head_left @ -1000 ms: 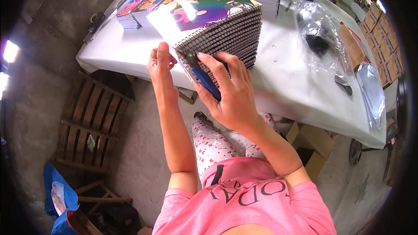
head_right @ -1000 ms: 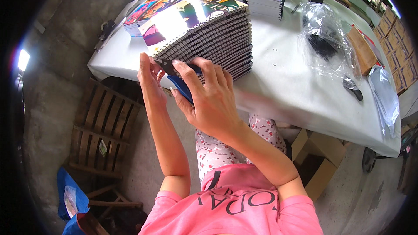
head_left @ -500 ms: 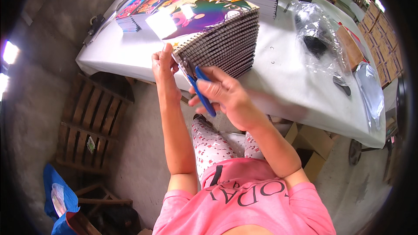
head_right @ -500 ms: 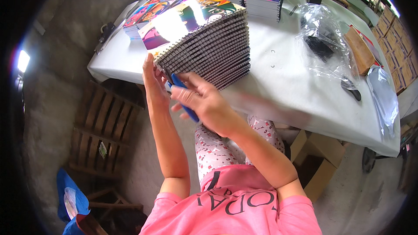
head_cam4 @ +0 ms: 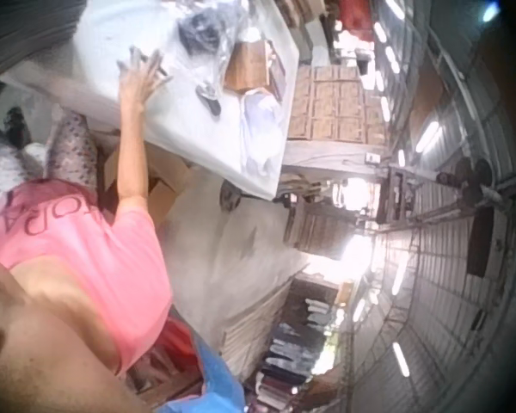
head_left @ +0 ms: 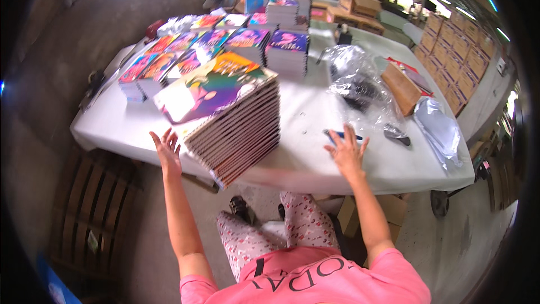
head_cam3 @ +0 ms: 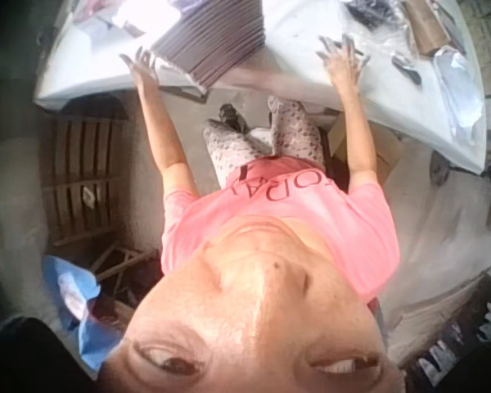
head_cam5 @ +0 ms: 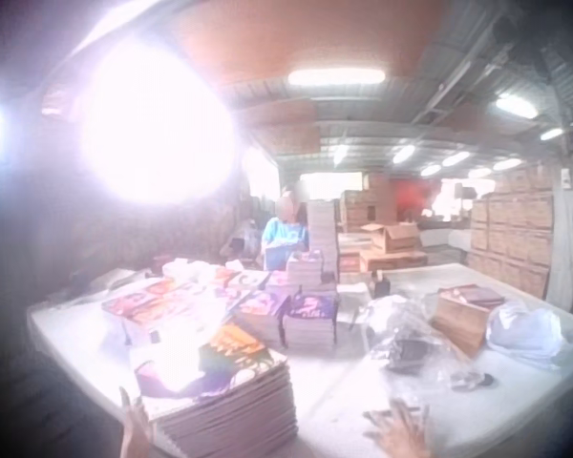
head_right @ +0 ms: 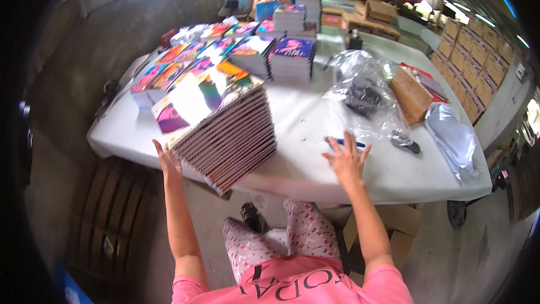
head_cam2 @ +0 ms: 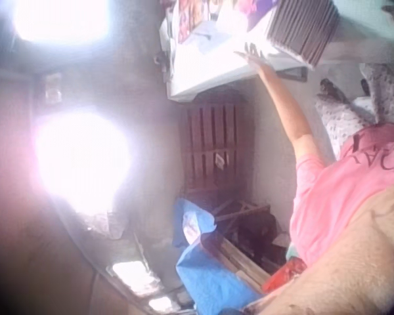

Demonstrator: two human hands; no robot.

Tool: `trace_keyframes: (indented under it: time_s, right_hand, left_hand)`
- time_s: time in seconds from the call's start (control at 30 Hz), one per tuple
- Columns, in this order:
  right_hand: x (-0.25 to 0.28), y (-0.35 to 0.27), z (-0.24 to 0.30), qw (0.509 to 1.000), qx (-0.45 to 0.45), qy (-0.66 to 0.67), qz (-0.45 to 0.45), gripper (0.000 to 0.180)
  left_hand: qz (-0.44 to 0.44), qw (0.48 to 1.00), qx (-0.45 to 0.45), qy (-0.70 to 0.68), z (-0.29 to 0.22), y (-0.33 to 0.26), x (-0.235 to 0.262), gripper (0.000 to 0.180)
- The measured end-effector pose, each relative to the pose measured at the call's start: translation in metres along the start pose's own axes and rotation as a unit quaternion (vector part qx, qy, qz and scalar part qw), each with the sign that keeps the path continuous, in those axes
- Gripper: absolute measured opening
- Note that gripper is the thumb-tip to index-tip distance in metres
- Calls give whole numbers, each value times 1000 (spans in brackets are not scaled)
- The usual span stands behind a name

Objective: The person binds notebooks by threading a spiral wire through pre-punched holes and using pliers to trim and crimp the wire ends.

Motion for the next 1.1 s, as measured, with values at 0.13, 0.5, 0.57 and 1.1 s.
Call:
trace_keyframes:
  time_s: [0.13, 0.5, 0.57, 1.1]
  right_hand:
    - [25, -19, 54, 879, -44, 474, 13, 68]
    - [-26, -27, 177, 426, -296, 855, -1, 63]
    - [-25, -19, 188, 407, -303, 862, -18, 60]
    - [-82, 70, 186, 558, -38, 812, 167, 45]
  left_hand:
    - [177, 974, 83, -110, 26, 25, -37, 79]
    - [305, 919, 250, -4, 80, 69, -84, 70]
    - [308, 915, 259, 6, 82, 66, -82, 68]
    - [190, 951, 199, -144, 70, -94, -70, 70]
Point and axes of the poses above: each hand's wrist, its own y-axis towards the middle knuckle, its own x-axis out of the back of the hand, z = x × y, the point moved 10 cm from there along y, towards the middle knuckle, and after that the axes turned 11 degrees about -y, right-handed, at the moved point
